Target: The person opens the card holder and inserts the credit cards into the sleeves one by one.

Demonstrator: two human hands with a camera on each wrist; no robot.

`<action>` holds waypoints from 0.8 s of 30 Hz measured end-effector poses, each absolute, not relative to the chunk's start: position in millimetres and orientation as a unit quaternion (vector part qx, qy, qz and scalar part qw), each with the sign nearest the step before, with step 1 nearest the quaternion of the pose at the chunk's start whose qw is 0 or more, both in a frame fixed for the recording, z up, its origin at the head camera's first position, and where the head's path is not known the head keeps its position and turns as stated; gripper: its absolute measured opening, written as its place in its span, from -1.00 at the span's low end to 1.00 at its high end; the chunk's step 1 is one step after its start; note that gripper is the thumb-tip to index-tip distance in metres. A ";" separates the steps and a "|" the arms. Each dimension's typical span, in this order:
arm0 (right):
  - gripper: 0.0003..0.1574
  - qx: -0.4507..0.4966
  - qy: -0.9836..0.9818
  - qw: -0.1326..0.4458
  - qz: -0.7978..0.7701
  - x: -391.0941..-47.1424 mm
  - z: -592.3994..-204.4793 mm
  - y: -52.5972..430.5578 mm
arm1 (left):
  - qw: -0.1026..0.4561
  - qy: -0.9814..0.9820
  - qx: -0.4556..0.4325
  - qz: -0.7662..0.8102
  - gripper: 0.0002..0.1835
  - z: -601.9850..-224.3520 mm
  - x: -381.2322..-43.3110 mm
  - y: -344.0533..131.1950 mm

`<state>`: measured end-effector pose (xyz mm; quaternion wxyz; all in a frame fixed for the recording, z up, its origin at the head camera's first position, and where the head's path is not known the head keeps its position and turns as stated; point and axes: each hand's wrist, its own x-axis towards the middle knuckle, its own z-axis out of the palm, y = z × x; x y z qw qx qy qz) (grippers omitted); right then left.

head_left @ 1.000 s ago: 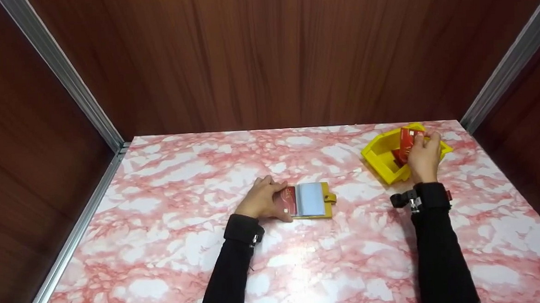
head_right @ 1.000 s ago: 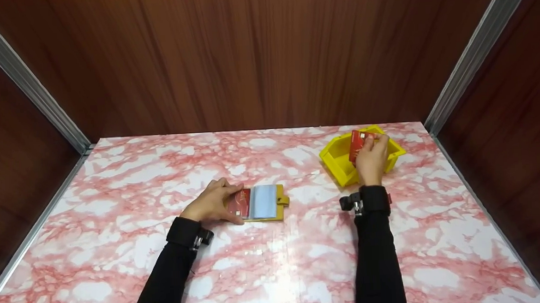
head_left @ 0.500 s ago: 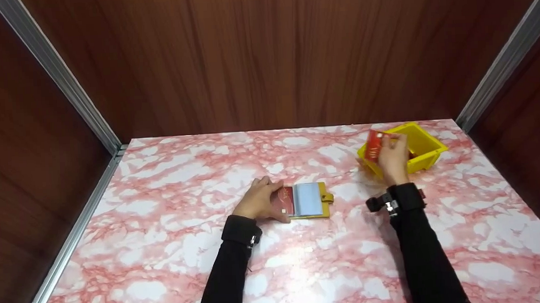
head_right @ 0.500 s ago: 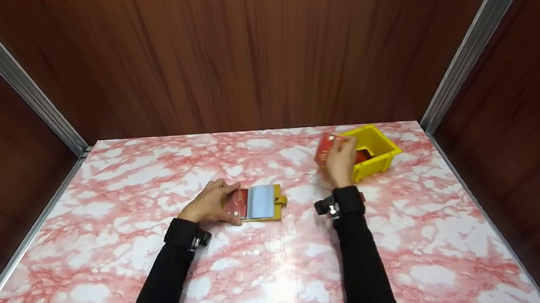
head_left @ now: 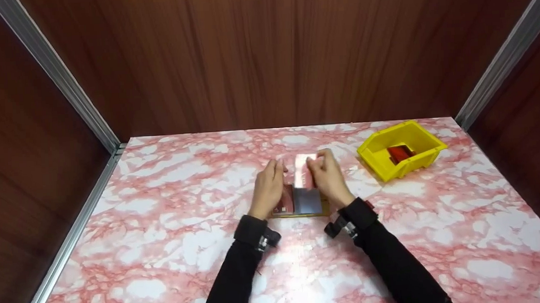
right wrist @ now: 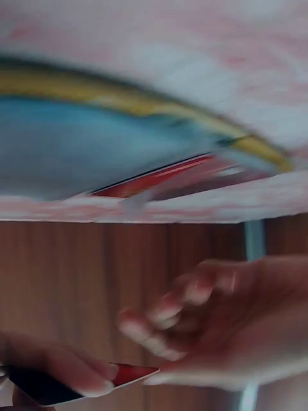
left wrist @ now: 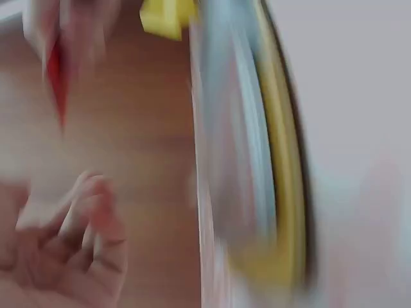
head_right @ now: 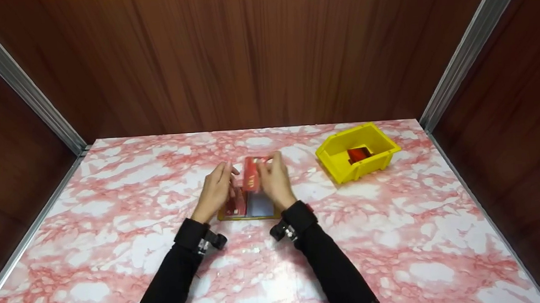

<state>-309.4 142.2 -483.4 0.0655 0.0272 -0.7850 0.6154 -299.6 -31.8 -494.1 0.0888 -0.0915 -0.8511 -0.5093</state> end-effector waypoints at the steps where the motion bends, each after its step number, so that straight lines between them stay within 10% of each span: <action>1: -0.78 0.042 -0.784 0.061 0.616 -306.4 -484.9 135.8 | 0.092 -0.845 -0.077 -0.521 -0.56 -493.8 -297.9 -25.9; 15: -0.67 0.174 -0.865 -0.032 0.470 -305.5 -479.3 147.2 | 0.151 -0.865 0.015 -0.478 -0.65 -504.1 -295.4 -16.2; 24: 0.14 0.226 -0.945 -0.120 0.205 -303.5 -470.0 176.9 | 0.122 -0.874 0.024 -0.469 -0.74 -508.5 -298.9 -29.1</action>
